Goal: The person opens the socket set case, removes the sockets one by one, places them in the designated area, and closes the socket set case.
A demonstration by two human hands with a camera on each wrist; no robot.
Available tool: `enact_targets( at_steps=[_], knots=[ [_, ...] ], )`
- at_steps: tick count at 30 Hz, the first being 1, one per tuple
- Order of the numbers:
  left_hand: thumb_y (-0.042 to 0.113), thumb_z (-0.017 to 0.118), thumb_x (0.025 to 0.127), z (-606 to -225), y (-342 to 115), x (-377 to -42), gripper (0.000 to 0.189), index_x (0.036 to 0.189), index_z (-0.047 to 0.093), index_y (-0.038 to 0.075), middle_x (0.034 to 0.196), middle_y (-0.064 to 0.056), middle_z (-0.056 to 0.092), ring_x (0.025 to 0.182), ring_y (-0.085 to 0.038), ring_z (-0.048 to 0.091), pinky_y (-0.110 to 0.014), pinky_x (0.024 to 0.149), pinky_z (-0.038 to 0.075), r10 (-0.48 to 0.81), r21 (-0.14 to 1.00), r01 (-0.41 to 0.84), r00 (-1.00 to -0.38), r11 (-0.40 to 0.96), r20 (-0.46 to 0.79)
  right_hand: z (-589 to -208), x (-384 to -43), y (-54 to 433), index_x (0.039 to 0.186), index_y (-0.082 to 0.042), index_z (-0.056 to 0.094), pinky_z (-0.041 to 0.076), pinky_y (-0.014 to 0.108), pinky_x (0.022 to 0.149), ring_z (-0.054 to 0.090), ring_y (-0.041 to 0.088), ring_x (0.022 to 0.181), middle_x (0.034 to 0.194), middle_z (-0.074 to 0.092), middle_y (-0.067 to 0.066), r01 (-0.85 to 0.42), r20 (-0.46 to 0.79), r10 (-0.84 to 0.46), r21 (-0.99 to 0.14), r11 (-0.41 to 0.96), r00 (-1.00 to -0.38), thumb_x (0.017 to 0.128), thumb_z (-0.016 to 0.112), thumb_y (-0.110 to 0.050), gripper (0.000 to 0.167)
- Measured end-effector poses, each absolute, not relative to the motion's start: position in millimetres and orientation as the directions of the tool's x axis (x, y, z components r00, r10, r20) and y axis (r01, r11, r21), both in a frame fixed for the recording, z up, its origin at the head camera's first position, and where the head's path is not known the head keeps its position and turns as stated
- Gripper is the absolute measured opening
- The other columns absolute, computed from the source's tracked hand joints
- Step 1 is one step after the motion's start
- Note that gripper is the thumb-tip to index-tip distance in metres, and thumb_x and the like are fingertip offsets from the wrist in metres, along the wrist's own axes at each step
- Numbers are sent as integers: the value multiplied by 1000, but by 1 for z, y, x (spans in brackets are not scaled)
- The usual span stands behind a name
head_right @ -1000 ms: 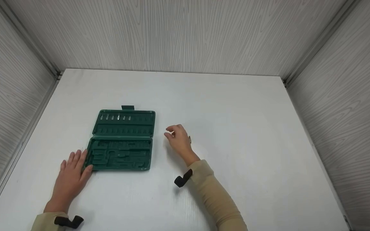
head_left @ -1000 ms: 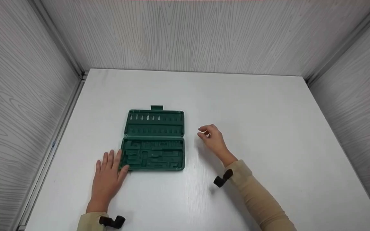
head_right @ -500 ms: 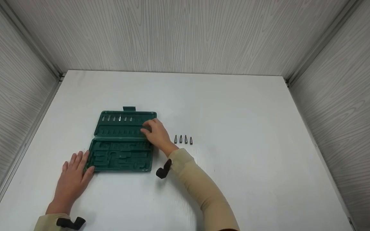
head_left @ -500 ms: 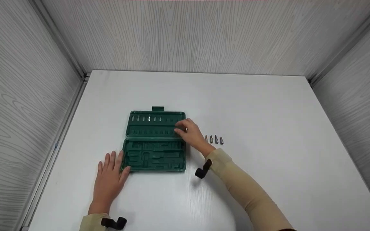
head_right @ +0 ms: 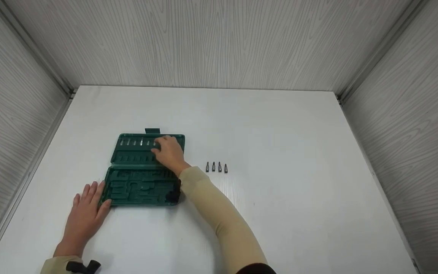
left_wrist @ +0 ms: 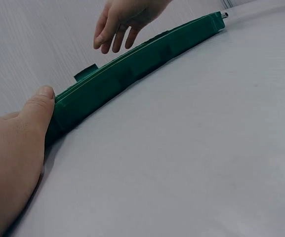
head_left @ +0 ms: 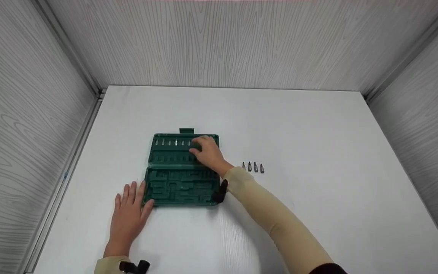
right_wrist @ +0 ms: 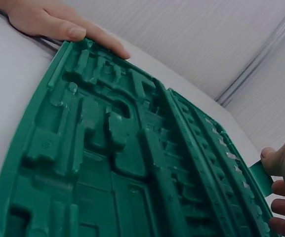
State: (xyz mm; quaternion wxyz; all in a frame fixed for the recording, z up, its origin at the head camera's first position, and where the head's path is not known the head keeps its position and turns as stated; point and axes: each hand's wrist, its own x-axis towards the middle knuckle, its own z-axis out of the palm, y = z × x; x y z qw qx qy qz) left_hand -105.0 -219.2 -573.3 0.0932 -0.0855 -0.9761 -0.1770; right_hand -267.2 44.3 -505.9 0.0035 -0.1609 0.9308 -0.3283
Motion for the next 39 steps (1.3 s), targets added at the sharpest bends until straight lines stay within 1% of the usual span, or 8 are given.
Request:
enact_targets(
  at_steps=[4,8,15,21,25,29,35,39],
  knots=[
    [50,39,96,-573,-219,-106,67,150,19,15,150,-20,23,138,-37,14,-53,110,6,135,323,202,-966,925,218,-512,-275,37,122,-14,61,38,40,96,47,22,113,125,55,5,-320,111,-307,-500,805,-945,92,59,-30,34],
    [51,39,96,-575,-217,-107,68,150,18,16,150,-19,22,139,-36,13,-52,110,5,138,321,205,-966,925,218,-516,-283,32,121,-14,62,39,41,91,47,23,109,120,57,6,-280,116,-255,-455,845,-960,92,58,-29,32],
    [50,39,96,-575,-218,-106,67,150,18,17,150,-19,22,139,-36,13,-51,110,5,134,324,204,-965,924,225,-519,-289,23,122,-14,62,36,41,87,43,24,107,119,54,8,-165,54,-159,-473,865,-986,92,57,-34,36],
    [51,39,96,-573,-220,-104,68,150,17,17,150,-19,22,139,-35,12,-51,110,4,133,329,198,-969,924,209,-521,-288,16,128,-12,58,31,42,94,39,25,113,124,49,11,-116,7,-129,-488,865,-992,93,55,-36,42],
    [51,39,96,-573,-221,-105,68,151,16,18,151,-18,21,139,-35,11,-51,110,4,138,323,201,-968,925,210,-521,-288,14,126,-11,58,28,42,97,36,26,116,125,46,12,-80,-6,-97,-520,850,-995,93,55,-33,39],
    [51,38,96,-574,-221,-106,68,151,15,19,151,-17,20,139,-34,11,-50,110,3,135,323,198,-969,925,207,-519,-289,12,123,-11,56,28,41,96,35,27,115,125,44,12,-46,-33,-77,-554,831,-996,93,56,-30,35],
    [52,37,96,-575,-221,-105,67,151,16,19,152,-17,19,140,-34,10,-50,111,3,124,331,185,-973,925,197,-517,-291,11,117,-15,53,27,42,94,35,26,109,119,45,10,-47,-23,-77,-611,790,-997,92,59,-28,29],
    [51,39,96,-573,-220,-106,67,150,19,16,151,-18,21,139,-35,12,-52,110,5,121,333,186,-971,925,207,-519,-291,10,115,-17,54,27,42,95,37,25,108,119,46,8,-54,-9,-73,-584,810,-997,92,58,-31,28]
  ],
)
